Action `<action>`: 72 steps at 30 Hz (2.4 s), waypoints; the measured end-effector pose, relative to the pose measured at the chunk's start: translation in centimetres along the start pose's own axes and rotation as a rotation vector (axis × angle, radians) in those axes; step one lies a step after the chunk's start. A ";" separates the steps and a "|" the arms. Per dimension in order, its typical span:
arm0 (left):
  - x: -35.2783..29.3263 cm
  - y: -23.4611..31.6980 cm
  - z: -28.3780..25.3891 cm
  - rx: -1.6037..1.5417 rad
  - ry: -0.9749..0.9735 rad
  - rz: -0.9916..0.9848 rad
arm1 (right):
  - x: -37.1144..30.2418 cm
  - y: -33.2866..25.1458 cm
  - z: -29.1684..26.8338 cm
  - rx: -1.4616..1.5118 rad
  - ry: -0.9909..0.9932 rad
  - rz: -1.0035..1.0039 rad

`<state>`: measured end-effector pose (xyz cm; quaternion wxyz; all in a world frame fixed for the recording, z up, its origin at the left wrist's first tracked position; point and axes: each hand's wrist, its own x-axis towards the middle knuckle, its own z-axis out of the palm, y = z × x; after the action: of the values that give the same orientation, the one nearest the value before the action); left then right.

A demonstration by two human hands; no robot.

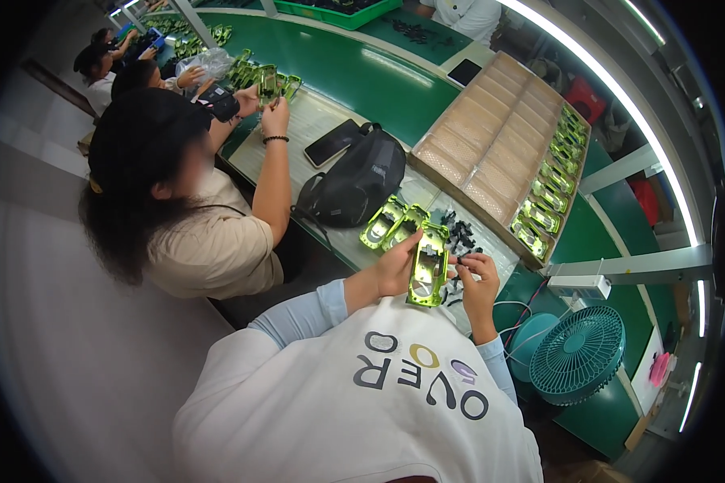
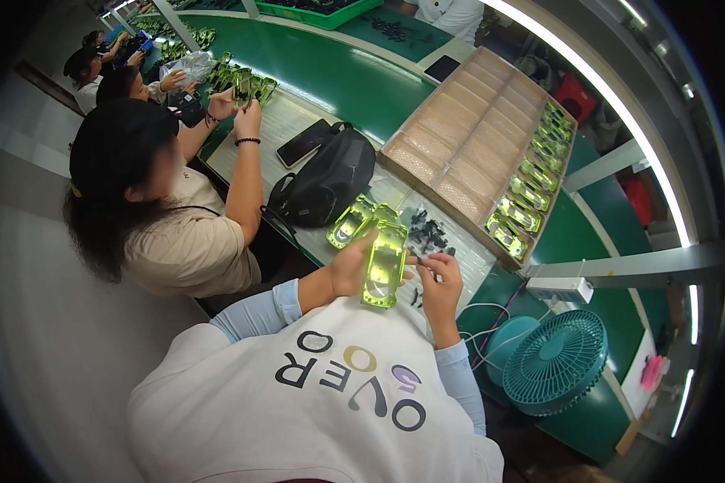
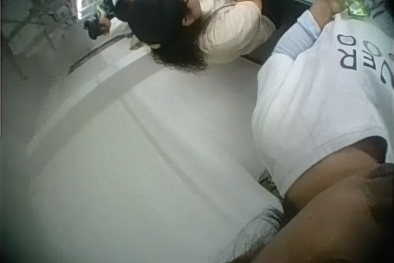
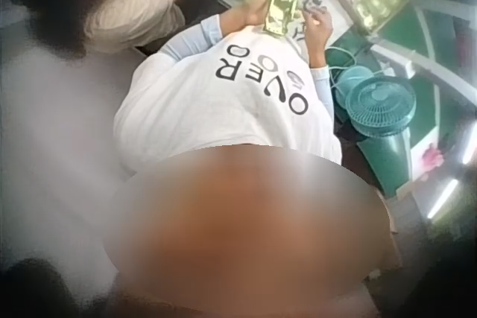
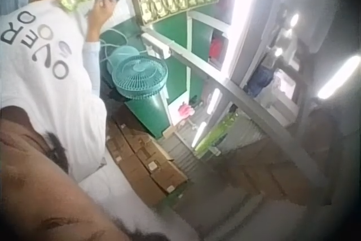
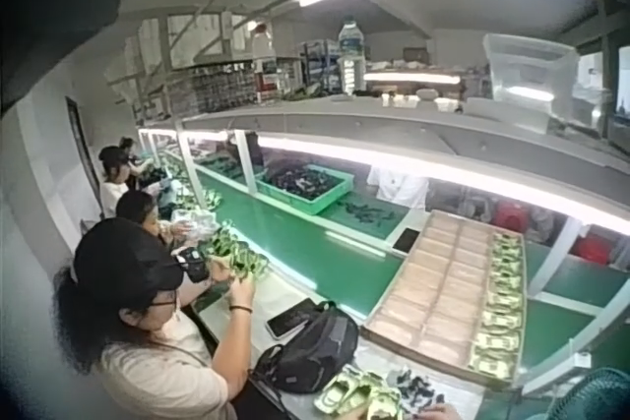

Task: The person assembles toy cars by fitting small black components into car shells by hand and placing the assembled shells on the table.

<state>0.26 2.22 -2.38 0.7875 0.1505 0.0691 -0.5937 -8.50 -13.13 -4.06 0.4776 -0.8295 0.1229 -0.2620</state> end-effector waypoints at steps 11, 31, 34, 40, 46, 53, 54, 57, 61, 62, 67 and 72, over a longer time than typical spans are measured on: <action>0.1 -0.7 -0.5 -0.061 0.005 -0.018 | -0.2 -3.2 -0.9 0.519 -0.015 0.381; 0.3 -0.8 1.6 0.144 0.032 -0.078 | 0.4 -3.6 -1.8 0.647 0.002 0.513; 0.5 -0.4 1.6 0.127 0.098 -0.044 | 0.7 -3.6 -1.7 0.680 -0.044 0.527; 0.6 -0.1 2.4 0.120 0.038 -0.076 | 0.5 -3.3 -1.8 0.648 -0.060 0.503; 0.7 -0.4 1.5 0.109 0.050 -0.084 | 0.3 -3.8 -1.6 0.696 0.032 0.496; 0.4 -0.4 2.7 0.130 0.036 -0.083 | 0.0 -2.6 -1.4 0.502 0.039 0.431; 0.5 -0.4 2.5 0.102 0.061 -0.094 | -0.1 -2.7 -1.4 0.514 0.022 0.437; 0.6 -0.6 2.6 0.112 0.095 -0.098 | -0.6 -2.4 -1.6 0.540 0.093 0.455; 0.8 -0.7 2.2 0.131 0.040 -0.073 | 0.1 -3.0 -2.2 0.476 0.126 0.376; 0.6 -0.7 2.4 0.135 0.051 -0.061 | 0.0 -2.6 -2.2 0.479 0.118 0.374; 0.6 -0.6 1.9 0.102 0.060 -0.043 | -0.3 -1.8 -1.9 0.321 -0.056 0.438; 0.6 -0.6 1.6 0.125 0.067 -0.021 | 0.6 -2.1 -2.7 -0.055 -0.198 0.242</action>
<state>-0.28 0.99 -1.18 0.7675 0.2184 0.0596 -0.5997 -9.63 -14.31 -1.01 0.4924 -0.8433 0.1815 -0.1159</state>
